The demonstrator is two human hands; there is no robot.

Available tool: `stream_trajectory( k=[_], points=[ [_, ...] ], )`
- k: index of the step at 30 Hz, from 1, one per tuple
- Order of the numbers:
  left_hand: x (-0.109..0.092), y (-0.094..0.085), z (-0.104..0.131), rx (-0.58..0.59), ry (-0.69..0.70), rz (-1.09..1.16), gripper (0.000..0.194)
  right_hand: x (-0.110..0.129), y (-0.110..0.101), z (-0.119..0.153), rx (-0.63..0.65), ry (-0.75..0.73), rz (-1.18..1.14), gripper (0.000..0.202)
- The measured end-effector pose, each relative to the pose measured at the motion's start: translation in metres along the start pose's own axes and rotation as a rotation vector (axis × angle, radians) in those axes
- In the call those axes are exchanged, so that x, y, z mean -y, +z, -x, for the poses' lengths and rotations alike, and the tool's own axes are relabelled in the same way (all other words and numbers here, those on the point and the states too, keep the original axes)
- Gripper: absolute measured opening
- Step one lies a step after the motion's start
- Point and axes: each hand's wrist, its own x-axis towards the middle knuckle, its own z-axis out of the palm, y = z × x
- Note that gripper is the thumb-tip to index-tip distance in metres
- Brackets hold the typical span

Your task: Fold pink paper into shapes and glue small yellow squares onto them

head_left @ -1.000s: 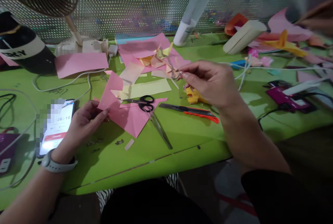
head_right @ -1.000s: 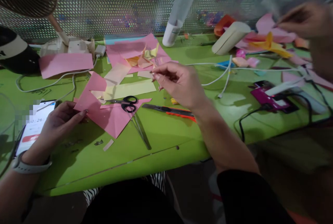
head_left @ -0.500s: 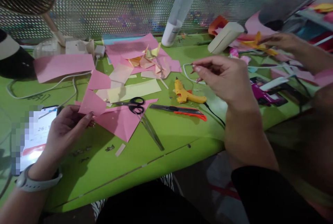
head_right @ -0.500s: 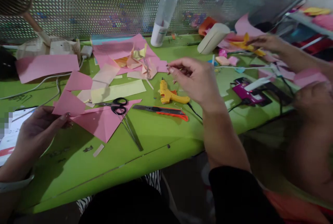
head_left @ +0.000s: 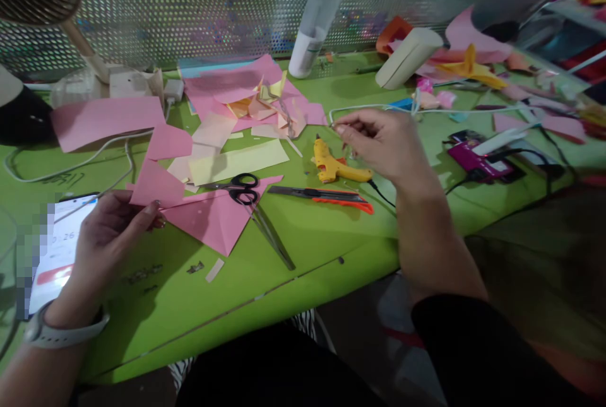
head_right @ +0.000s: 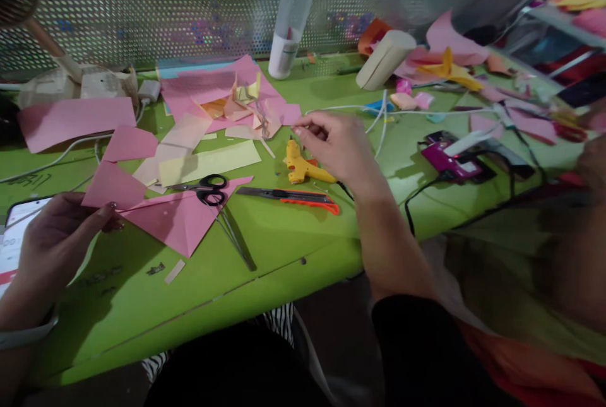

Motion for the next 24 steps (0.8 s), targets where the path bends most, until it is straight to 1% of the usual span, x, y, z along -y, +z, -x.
stream_trajectory(
  k=[5, 9, 14, 16, 20, 24],
  points=[
    [0.003, -0.001, -0.001, 0.006, 0.024, 0.047, 0.014, -0.005, 0.003, 0.005, 0.035, 0.001, 0.047, 0.010],
    [0.009, -0.002, -0.002, 0.021, 0.084, 0.097, 0.015, -0.006, 0.005, 0.008, 0.092, -0.006, 0.093, 0.017],
    [0.008, -0.002, -0.001, -0.036, 0.111, 0.137, 0.015, -0.001, 0.011, 0.011, 0.111, -0.018, 0.076, 0.026],
    [0.007, -0.002, -0.001, -0.030, 0.123, 0.145, 0.014, -0.001, 0.013, 0.012, 0.119, -0.009, 0.079, 0.026],
    [0.007, -0.002, -0.001, 0.025, 0.124, 0.153, 0.014, -0.003, 0.015, 0.014, 0.141, 0.007, 0.087, 0.022],
    [0.007, -0.002, -0.001, 0.028, 0.135, 0.157, 0.013, -0.001, 0.015, 0.015, 0.145, 0.016, 0.095, 0.019]
  ],
)
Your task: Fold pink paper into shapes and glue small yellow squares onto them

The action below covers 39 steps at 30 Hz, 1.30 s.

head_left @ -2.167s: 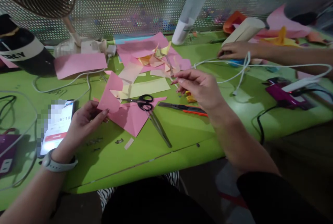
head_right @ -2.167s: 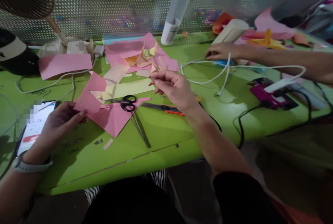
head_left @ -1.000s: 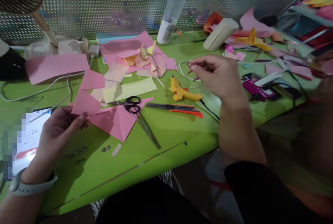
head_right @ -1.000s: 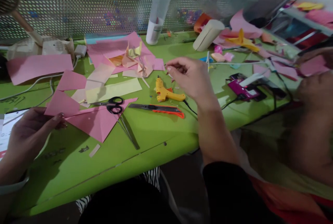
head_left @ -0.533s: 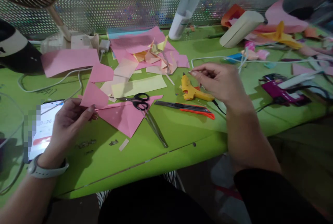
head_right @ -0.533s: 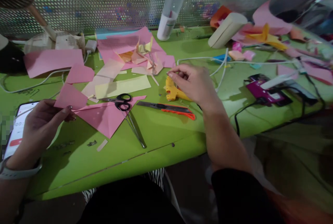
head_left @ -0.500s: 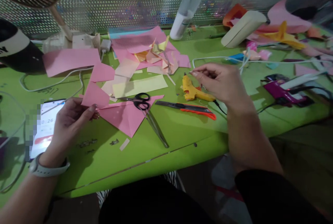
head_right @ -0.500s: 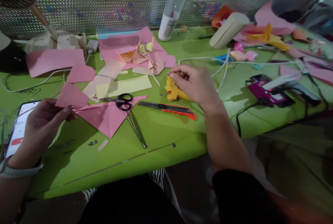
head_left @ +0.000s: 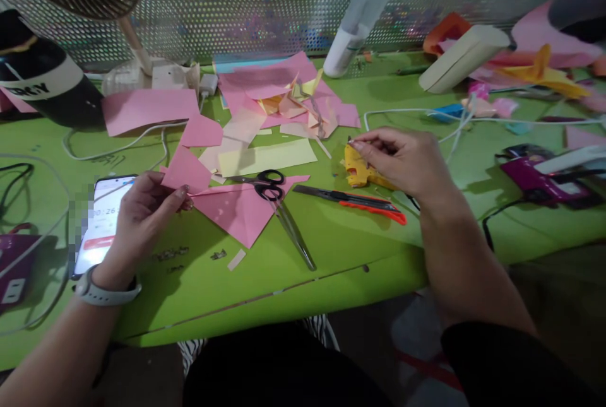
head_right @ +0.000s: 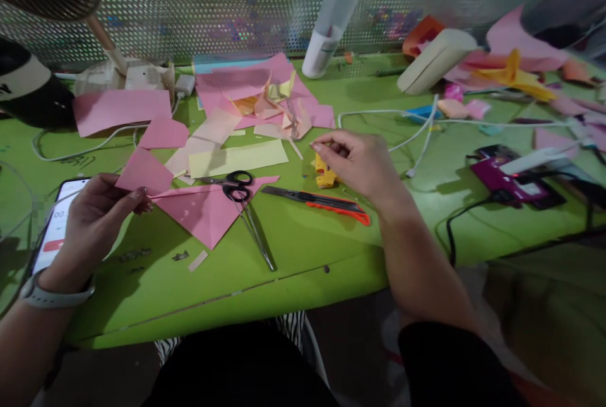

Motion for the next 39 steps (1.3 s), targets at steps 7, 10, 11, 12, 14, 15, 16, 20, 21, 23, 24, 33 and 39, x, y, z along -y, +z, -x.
stream_trajectory(
  k=[7, 10, 11, 12, 14, 15, 16, 20, 21, 23, 24, 33, 39],
  points=[
    [-0.002, 0.002, 0.000, -0.060, 0.025, -0.009, 0.014, 0.002, -0.002, -0.001, -0.028, 0.004, -0.001, 0.021],
    [-0.001, 0.002, 0.000, -0.066, 0.018, -0.012, 0.014, 0.002, -0.004, -0.001, -0.061, -0.011, 0.010, 0.019],
    [-0.001, 0.001, 0.000, -0.067, 0.013, -0.012, 0.014, 0.002, -0.005, -0.001, -0.063, -0.016, 0.011, 0.019],
    [-0.001, 0.001, 0.000, -0.063, 0.010, -0.012, 0.014, 0.002, -0.006, -0.001, -0.061, -0.020, 0.008, 0.019],
    [0.000, 0.000, 0.000, -0.059, 0.009, -0.006, 0.015, 0.003, -0.007, 0.001, -0.050, -0.025, -0.014, 0.021],
    [0.001, 0.000, 0.000, -0.056, 0.010, -0.002, 0.015, 0.004, -0.006, 0.002, -0.046, -0.026, -0.025, 0.021],
    [0.001, 0.000, 0.000, -0.058, 0.013, 0.003, 0.015, 0.005, -0.006, 0.002, -0.040, -0.025, -0.031, 0.022],
    [0.002, 0.000, 0.000, -0.065, 0.021, 0.008, 0.014, 0.006, -0.003, 0.005, 0.002, -0.021, -0.034, 0.022],
    [0.002, 0.001, 0.000, -0.067, 0.024, 0.006, 0.014, 0.006, -0.003, 0.005, 0.014, -0.019, -0.035, 0.022],
    [0.001, 0.001, 0.000, -0.061, 0.028, 0.007, 0.015, 0.004, -0.002, 0.005, 0.029, -0.017, -0.033, 0.020],
    [0.001, 0.001, 0.000, -0.057, 0.029, 0.010, 0.015, 0.004, -0.002, 0.005, 0.033, -0.015, -0.031, 0.020],
    [0.003, 0.001, 0.002, -0.015, -0.009, -0.002, 0.015, 0.038, 0.014, 0.021, 0.378, -0.110, -0.056, 0.035],
    [0.002, 0.001, 0.003, 0.033, -0.013, 0.027, 0.016, 0.081, 0.051, 0.055, 0.711, -0.206, 0.294, 0.032]
  ],
)
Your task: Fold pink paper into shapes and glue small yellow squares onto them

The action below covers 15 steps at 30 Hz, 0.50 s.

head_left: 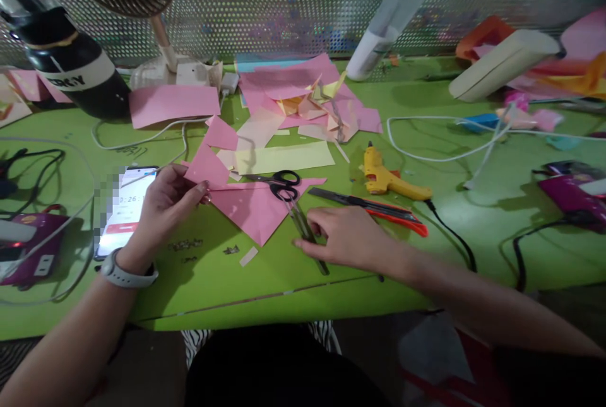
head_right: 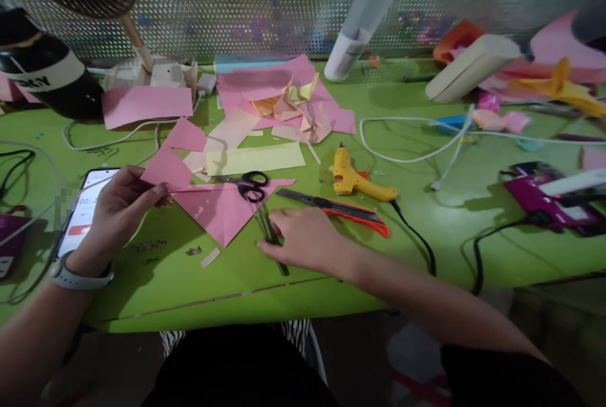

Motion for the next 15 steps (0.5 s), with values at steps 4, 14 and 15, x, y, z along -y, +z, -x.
stream_trajectory(
  k=[4, 14, 15],
  points=[
    [-0.001, 0.001, 0.001, 0.029, -0.009, 0.018, 0.016, -0.003, 0.002, 0.002, 0.065, 0.034, -0.056, 0.020],
    [-0.011, 0.004, 0.001, 0.087, -0.020, -0.032, 0.012, -0.036, -0.042, 0.016, -0.176, -0.048, -0.392, 0.022],
    [-0.010, 0.003, 0.001, 0.087, -0.024, -0.044, 0.012, -0.036, -0.045, 0.017, -0.162, -0.025, -0.436, 0.023]
  ],
)
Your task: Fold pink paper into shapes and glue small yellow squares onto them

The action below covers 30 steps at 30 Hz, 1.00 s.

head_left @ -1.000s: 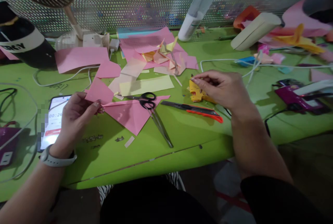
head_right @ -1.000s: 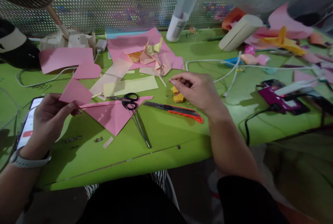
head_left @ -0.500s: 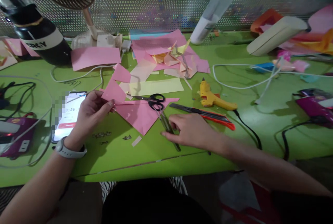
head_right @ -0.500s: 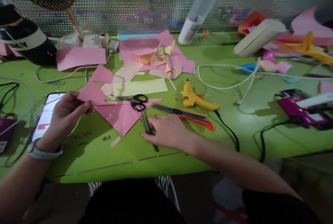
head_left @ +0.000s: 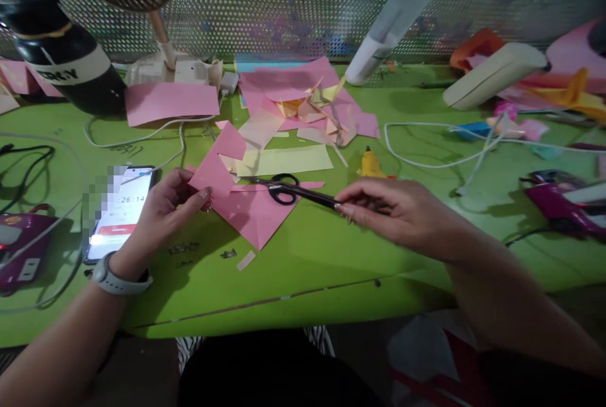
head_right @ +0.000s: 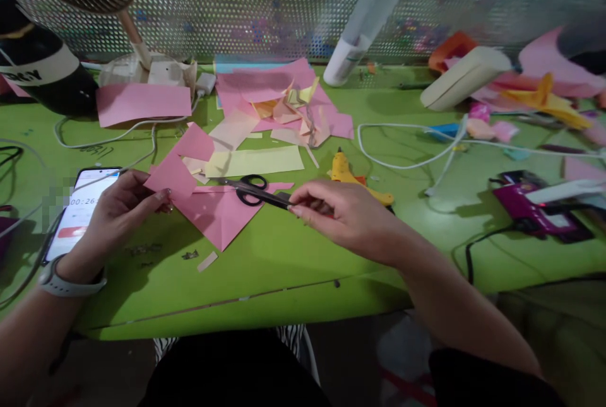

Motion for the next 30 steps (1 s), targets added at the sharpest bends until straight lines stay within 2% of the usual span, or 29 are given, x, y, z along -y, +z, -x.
stream_trajectory(
  k=[3, 6, 8, 14, 19, 23, 26, 30],
  points=[
    [0.003, -0.001, 0.000, 0.016, 0.005, -0.026, 0.013, 0.005, -0.005, 0.001, -0.053, 0.012, -0.061, 0.025],
    [0.004, 0.000, 0.000, 0.012, 0.008, -0.056, 0.012, 0.013, -0.007, -0.001, -0.214, -0.128, 0.064, 0.021],
    [0.003, 0.001, 0.000, 0.004, -0.007, -0.073, 0.011, 0.021, -0.005, -0.004, -0.250, -0.213, 0.144, 0.017],
    [0.005, -0.001, 0.000, 0.015, -0.008, -0.085, 0.013, 0.043, 0.015, -0.023, -0.136, -0.359, 0.112, 0.025],
    [0.007, -0.003, 0.001, 0.018, -0.035, -0.082, 0.015, 0.044, 0.047, -0.033, 0.000, -0.500, -0.176, 0.050],
    [0.005, -0.002, 0.001, 0.021, -0.024, -0.114, 0.014, 0.037, 0.057, -0.036, 0.050, -0.567, -0.152, 0.019],
    [0.003, 0.000, 0.000, 0.006, -0.019, -0.118, 0.014, 0.031, 0.048, -0.034, 0.026, -0.452, -0.086, 0.021],
    [0.004, 0.000, -0.001, 0.003, -0.010, -0.113, 0.011, 0.020, 0.026, -0.033, 0.131, -0.135, -0.196, 0.016]
  ],
)
